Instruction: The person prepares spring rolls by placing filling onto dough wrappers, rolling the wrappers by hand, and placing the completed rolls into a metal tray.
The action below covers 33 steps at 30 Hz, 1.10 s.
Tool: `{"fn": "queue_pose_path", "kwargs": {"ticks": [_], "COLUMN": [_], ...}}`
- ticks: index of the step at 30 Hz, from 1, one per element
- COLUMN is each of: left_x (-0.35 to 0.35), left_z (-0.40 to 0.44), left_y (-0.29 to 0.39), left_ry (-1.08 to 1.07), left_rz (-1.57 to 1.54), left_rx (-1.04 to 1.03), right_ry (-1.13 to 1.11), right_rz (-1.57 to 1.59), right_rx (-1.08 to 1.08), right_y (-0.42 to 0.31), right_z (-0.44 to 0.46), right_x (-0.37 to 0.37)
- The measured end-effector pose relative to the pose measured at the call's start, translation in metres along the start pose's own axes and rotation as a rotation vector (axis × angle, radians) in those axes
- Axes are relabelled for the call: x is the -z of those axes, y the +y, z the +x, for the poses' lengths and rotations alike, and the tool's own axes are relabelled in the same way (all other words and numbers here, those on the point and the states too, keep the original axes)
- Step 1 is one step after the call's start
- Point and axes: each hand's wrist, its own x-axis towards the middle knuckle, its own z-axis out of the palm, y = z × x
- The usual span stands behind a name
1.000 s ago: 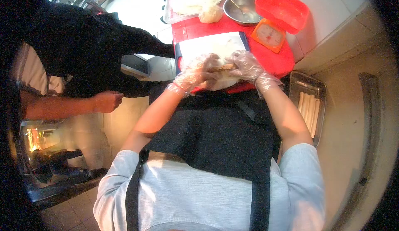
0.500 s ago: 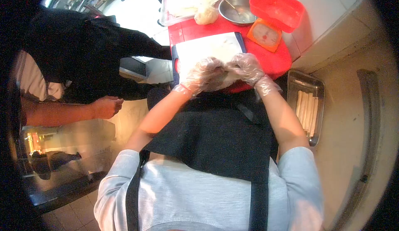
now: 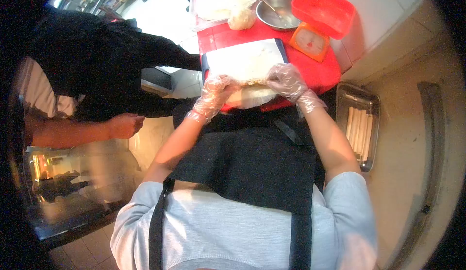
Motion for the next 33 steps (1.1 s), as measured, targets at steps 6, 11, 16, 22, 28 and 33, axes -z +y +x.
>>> {"fn": "queue_pose_path", "kwargs": {"ticks": [6,11,16,22,28,33], "left_x": [-0.039,-0.008,0.003,0.021,0.036,0.034], "left_z": [0.016,0.012,-0.012,-0.021,-0.019,-0.005], "left_y": [0.008,0.020,0.004,-0.007,-0.003,0.010], "left_ry": [0.062,-0.062,0.032,-0.011,-0.024,0.066], "left_rz": [0.032,-0.121,-0.380,-0.581,-0.189,0.292], "left_rx": [0.049,0.102,0.215,0.273,0.206,-0.165], "right_ry": [-0.035,-0.008,-0.074,-0.079,-0.030,0.078], "right_rz": [-0.313,-0.306,-0.252,-0.267,-0.284,-0.338], "right_rx": [0.128,0.158,0.080,0.025,0.074,0.237], "right_y": [-0.020,-0.012,-0.006,-0.007,-0.003,-0.025], "right_z": [0.015,0.008,0.003,-0.004,-0.005,0.008], "right_x": [-0.021,-0.012,-0.003,0.005,0.006,-0.004]}}
